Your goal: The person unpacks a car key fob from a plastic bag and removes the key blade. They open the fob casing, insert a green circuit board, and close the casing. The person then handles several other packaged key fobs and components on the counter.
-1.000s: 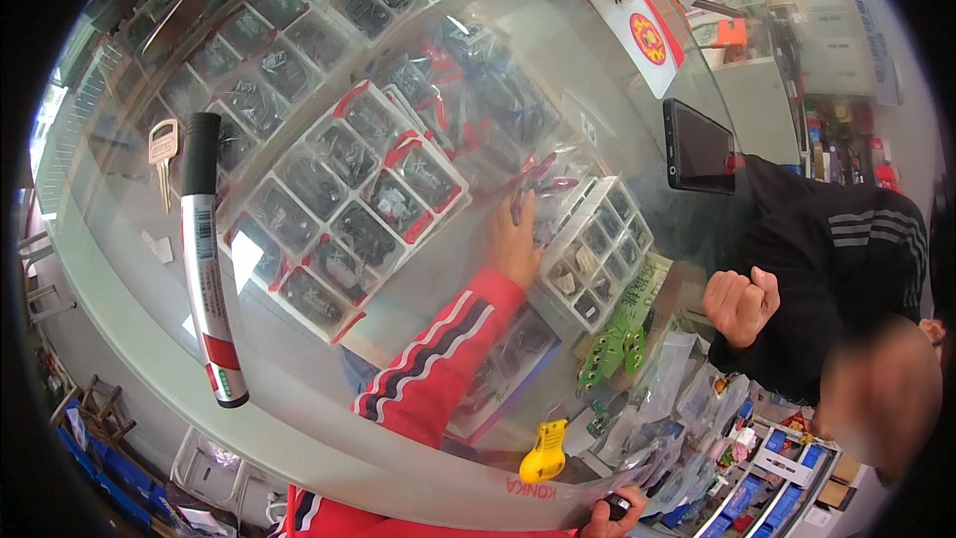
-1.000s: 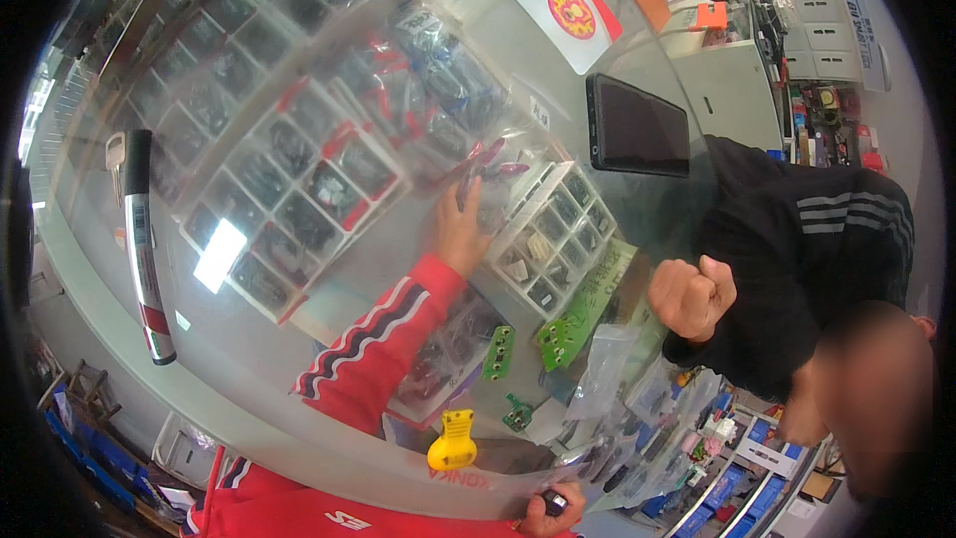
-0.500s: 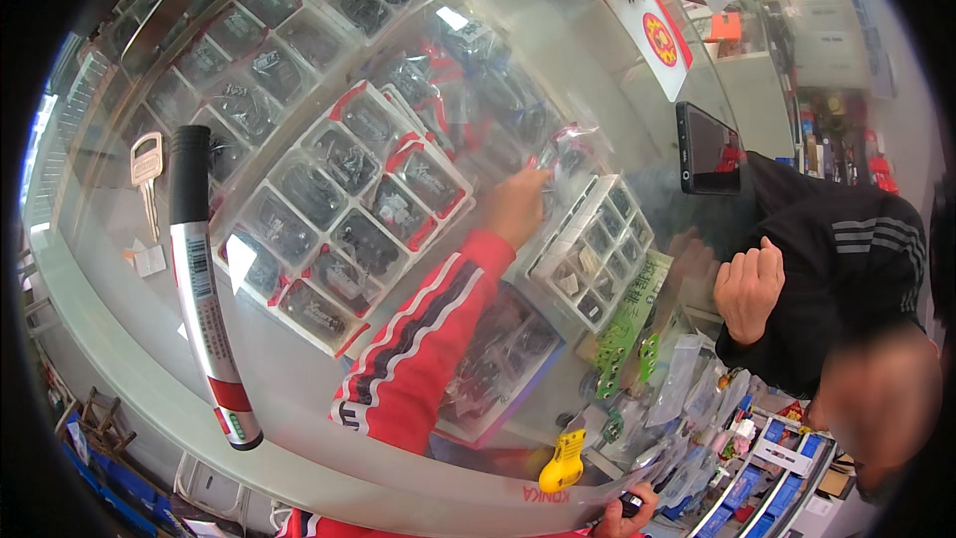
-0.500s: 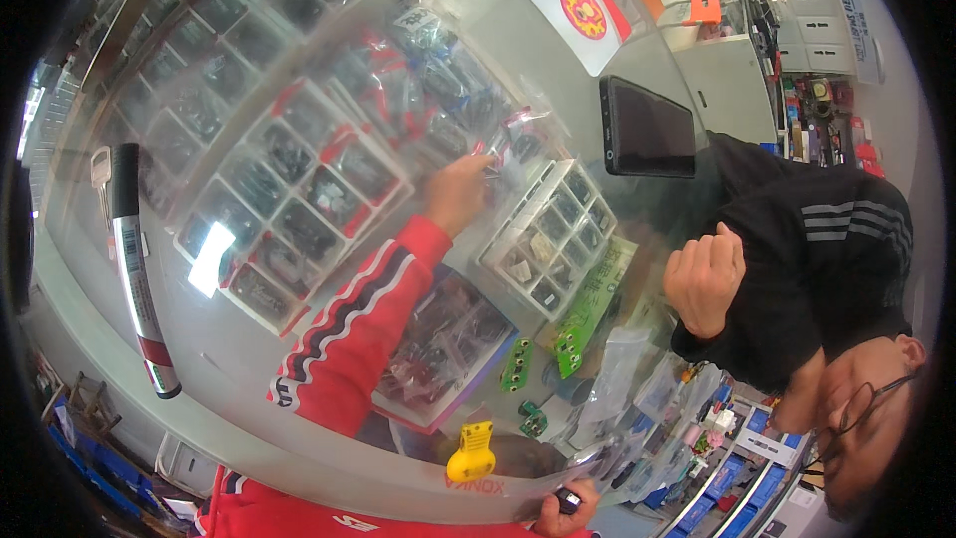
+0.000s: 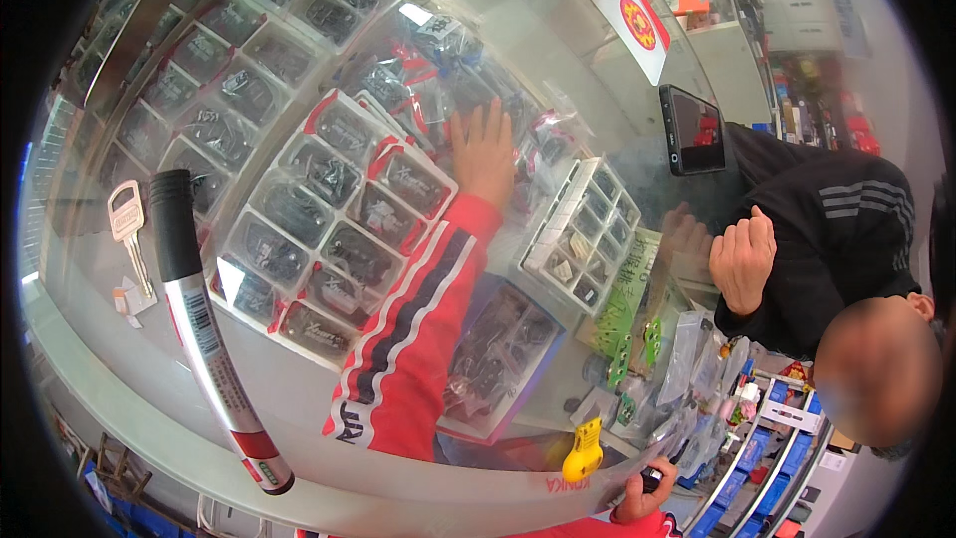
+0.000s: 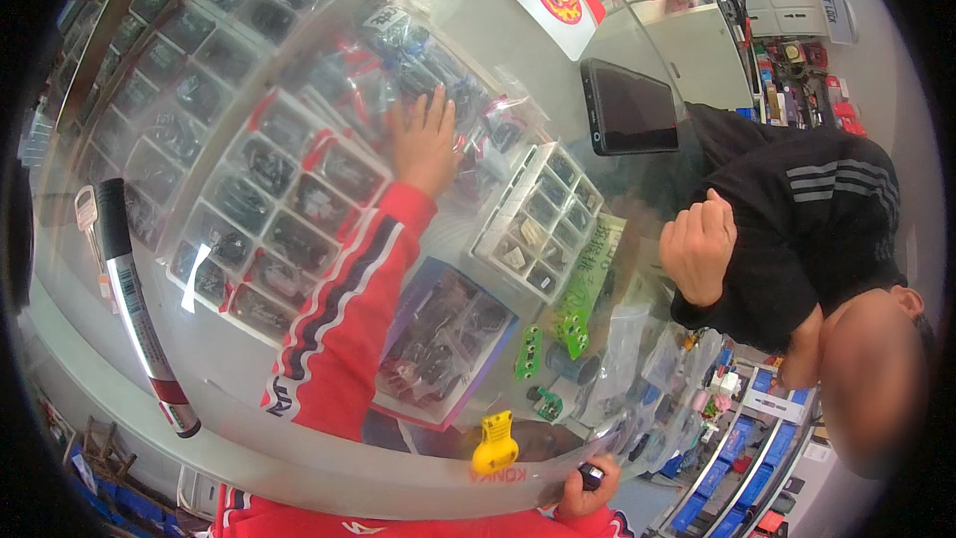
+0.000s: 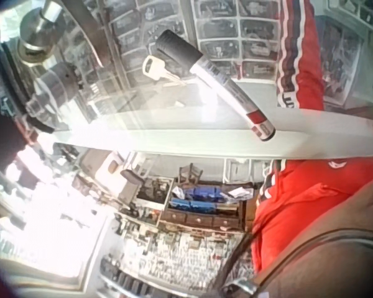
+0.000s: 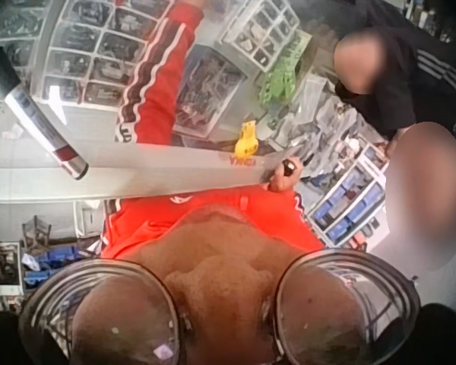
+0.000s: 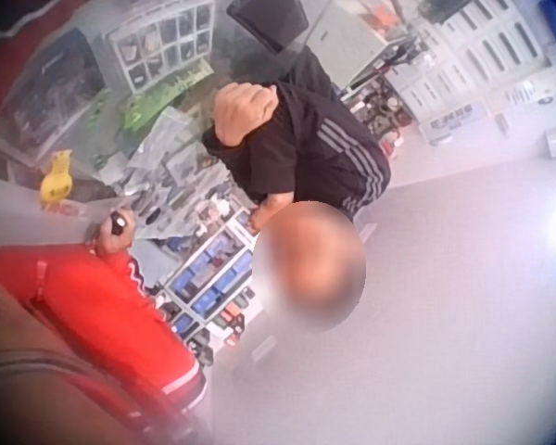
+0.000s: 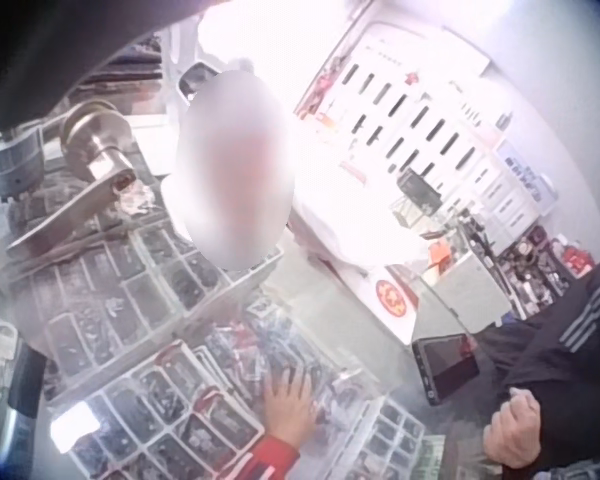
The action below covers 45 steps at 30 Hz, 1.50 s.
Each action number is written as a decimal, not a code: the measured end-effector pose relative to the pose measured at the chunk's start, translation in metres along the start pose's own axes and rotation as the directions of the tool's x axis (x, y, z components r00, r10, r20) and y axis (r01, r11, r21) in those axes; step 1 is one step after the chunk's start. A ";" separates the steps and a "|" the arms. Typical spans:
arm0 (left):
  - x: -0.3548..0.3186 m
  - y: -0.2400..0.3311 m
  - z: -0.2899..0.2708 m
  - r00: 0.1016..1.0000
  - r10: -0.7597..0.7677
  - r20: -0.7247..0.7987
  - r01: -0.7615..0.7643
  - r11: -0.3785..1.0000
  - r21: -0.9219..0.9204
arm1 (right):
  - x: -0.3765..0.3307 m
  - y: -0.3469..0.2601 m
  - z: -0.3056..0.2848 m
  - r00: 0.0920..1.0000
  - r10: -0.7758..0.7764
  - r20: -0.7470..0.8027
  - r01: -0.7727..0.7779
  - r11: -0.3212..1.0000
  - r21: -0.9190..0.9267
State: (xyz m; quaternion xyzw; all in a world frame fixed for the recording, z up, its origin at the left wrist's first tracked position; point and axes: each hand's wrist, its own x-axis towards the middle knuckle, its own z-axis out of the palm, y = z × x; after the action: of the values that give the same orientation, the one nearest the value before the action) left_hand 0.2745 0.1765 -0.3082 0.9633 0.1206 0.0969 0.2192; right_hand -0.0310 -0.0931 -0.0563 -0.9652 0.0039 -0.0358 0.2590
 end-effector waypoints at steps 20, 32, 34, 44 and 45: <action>-0.217 -0.040 -0.183 0.708 0.348 0.614 0.697 -0.481 -0.531 | 0.024 -0.057 -0.045 0.953 0.278 0.117 -0.296 0.784 0.545; -0.262 -0.008 -0.362 0.699 0.264 0.664 0.248 0.782 -0.572 | 0.020 -0.099 -0.055 0.886 0.001 0.465 -0.395 0.528 0.752; -0.239 0.045 -0.362 0.889 0.350 0.297 0.011 0.631 -0.776 | 0.025 -0.110 -0.051 0.838 -0.002 0.546 -0.418 0.642 0.643; -0.176 0.109 -0.338 0.848 0.371 0.378 0.247 0.354 -0.902 | 0.070 -0.125 -0.040 0.912 -0.046 0.408 -0.357 0.403 0.843; -0.170 0.112 -0.335 0.852 0.331 0.406 0.313 0.301 -0.901 | 0.078 -0.125 -0.041 0.917 -0.019 0.397 -0.353 0.421 0.835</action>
State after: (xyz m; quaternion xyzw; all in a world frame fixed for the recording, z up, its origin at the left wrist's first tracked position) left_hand 0.0539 0.1656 0.0155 0.6288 -0.0311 -0.1158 0.7682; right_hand 0.0429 -0.0070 0.0469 -0.6649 0.0363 0.1648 0.7277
